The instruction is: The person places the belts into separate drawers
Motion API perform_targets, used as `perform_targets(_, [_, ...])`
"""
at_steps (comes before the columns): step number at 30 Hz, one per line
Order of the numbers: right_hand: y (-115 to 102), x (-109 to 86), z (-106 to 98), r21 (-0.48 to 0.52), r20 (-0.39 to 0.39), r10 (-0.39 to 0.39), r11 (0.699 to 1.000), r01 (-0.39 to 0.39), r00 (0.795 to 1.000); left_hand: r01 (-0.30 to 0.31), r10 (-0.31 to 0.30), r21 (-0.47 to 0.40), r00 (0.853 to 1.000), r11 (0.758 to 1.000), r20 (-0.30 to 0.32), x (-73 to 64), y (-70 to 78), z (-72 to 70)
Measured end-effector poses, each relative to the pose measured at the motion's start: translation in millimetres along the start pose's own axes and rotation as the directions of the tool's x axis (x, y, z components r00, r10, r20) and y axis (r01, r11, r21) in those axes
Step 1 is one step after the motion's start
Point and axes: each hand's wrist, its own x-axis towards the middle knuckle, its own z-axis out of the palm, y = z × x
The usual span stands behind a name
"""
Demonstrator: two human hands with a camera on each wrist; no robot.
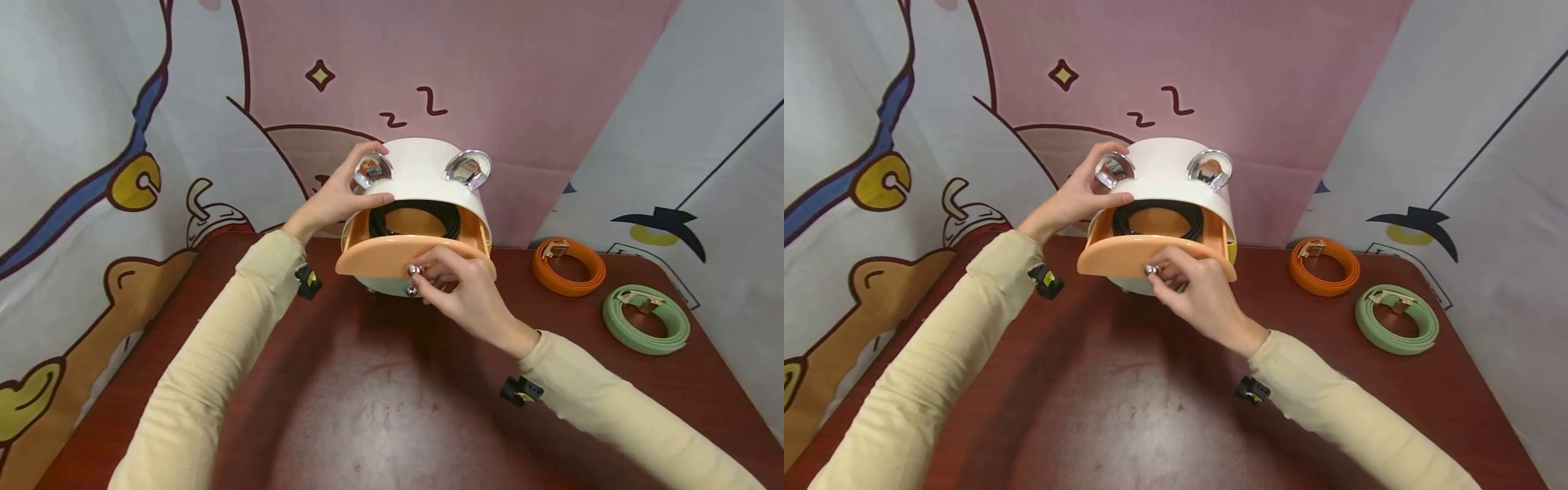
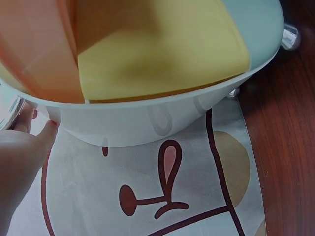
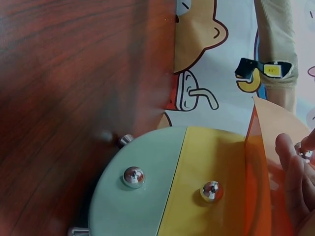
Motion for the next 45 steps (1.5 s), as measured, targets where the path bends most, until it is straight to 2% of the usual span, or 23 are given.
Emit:
perform_targets(3, [4,2.2,0,0.0,-0.014,-0.004,1.0,0.004,1.0,-0.007,0.007,-0.014,1.0,1.0,0.002,0.2,0.5,0.1])
perform_targets(6, [9,3.9,0,0.01,-0.028,-0.008,1.0,0.008,1.0,0.007,-0.007,-0.03,1.0,1.0,0.01,-2.7,11.6,0.0])
perform_targets(10, [15,6.1,1,0.042,-0.042,0.002,0.999,-0.001,0.999,0.002,-0.001,-0.028,1.0,1.0,0.017,-2.3,10.0,-0.5])
perform_targets(13, [19,8.6,1,0.07,-0.052,0.024,0.997,-0.02,0.998,-0.019,0.019,-0.018,1.0,1.0,0.012,1.6,-2.8,-0.9])
perform_targets(20, [28,14.1,4,0.149,-0.055,0.06,0.987,-0.052,0.997,0.0,0.0,-0.014,1.0,1.0,0.012,0.7,3.7,-0.6])
perform_targets(25, [33,17.5,5,0.116,-0.075,0.035,0.993,-0.026,0.997,0.002,-0.001,-0.032,1.0,0.999,0.019,-1.7,11.4,0.2])
perform_targets(32, [41,19.5,7,0.067,-0.097,0.006,0.998,0.001,0.995,0.002,-0.002,-0.024,1.0,1.0,0.02,1.4,-1.1,-0.6])
perform_targets(36, [43,21.2,8,0.046,-0.109,0.0,0.999,0.005,0.994,0.014,-0.013,-0.043,1.0,0.999,0.025,1.6,-2.0,-1.0])
perform_targets(38, [44,21.8,8,0.046,-0.11,0.001,0.999,0.004,0.994,0.02,-0.018,-0.052,0.999,0.998,0.028,0.7,0.7,-1.0])
perform_targets(43, [48,24.3,9,0.052,-0.104,0.004,0.999,0.001,0.995,0.038,-0.036,-0.052,0.999,0.998,0.029,-5.2,18.2,-1.1])
perform_targets(45, [49,24.9,8,0.053,-0.103,0.004,0.999,0.002,0.995,0.027,-0.025,-0.049,0.999,0.998,0.027,-5.1,17.5,-0.5])
